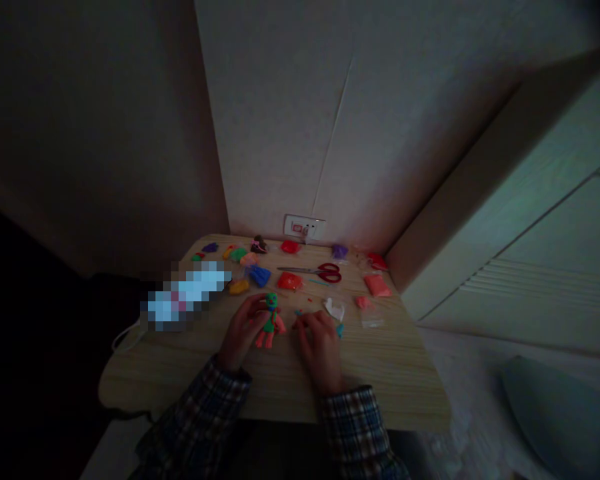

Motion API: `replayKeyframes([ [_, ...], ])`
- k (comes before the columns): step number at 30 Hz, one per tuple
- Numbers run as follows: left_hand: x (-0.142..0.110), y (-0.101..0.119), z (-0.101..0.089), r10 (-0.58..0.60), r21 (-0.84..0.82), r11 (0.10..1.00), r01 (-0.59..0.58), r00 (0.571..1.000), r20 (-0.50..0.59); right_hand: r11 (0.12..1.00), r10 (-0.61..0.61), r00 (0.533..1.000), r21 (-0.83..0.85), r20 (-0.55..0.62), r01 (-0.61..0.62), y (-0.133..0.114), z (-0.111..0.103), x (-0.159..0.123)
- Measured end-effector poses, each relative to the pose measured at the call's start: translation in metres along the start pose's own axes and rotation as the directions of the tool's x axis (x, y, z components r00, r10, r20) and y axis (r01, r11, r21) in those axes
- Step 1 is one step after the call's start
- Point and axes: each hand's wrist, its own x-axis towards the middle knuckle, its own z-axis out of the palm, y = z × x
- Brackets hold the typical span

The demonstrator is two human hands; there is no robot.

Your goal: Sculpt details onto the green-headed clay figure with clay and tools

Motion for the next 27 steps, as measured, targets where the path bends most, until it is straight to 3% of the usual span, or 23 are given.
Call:
replayKeyframes([
  [2, -0.0002, 0.0011, 0.0006, 0.012, 0.006, 1.0, -0.012, 1.0, 0.002, 0.999, 0.026, 1.0, -0.031, 0.017, -0.025, 0.0006, 0.0006, 0.0005],
  [7, 0.0, 0.0015, 0.0014, 0.025, -0.01, 1.0, -0.025, 0.999, 0.044, 0.999, 0.038, 0.997, -0.032, -0.074, -0.041, 0.0014, 0.0006, -0.0005],
  [11, -0.0003, 0.0001, 0.0017, 0.01, -0.002, 1.0, -0.01, 0.998, 0.058, 0.991, 0.111, 0.993, -0.078, -0.033, -0.113, 0.0028, 0.002, 0.0008],
  [17, -0.0013, 0.0038, 0.0033, 0.037, -0.006, 0.999, -0.036, 0.998, 0.057, 0.993, 0.105, 0.994, -0.059, 0.014, -0.104, 0.0026, 0.0017, 0.002],
  [27, -0.0011, 0.0037, 0.0042, 0.023, -0.036, 0.999, -0.02, 0.996, 0.089, 0.989, 0.147, 0.989, -0.012, -0.027, -0.147, 0.0023, -0.0002, 0.001],
])
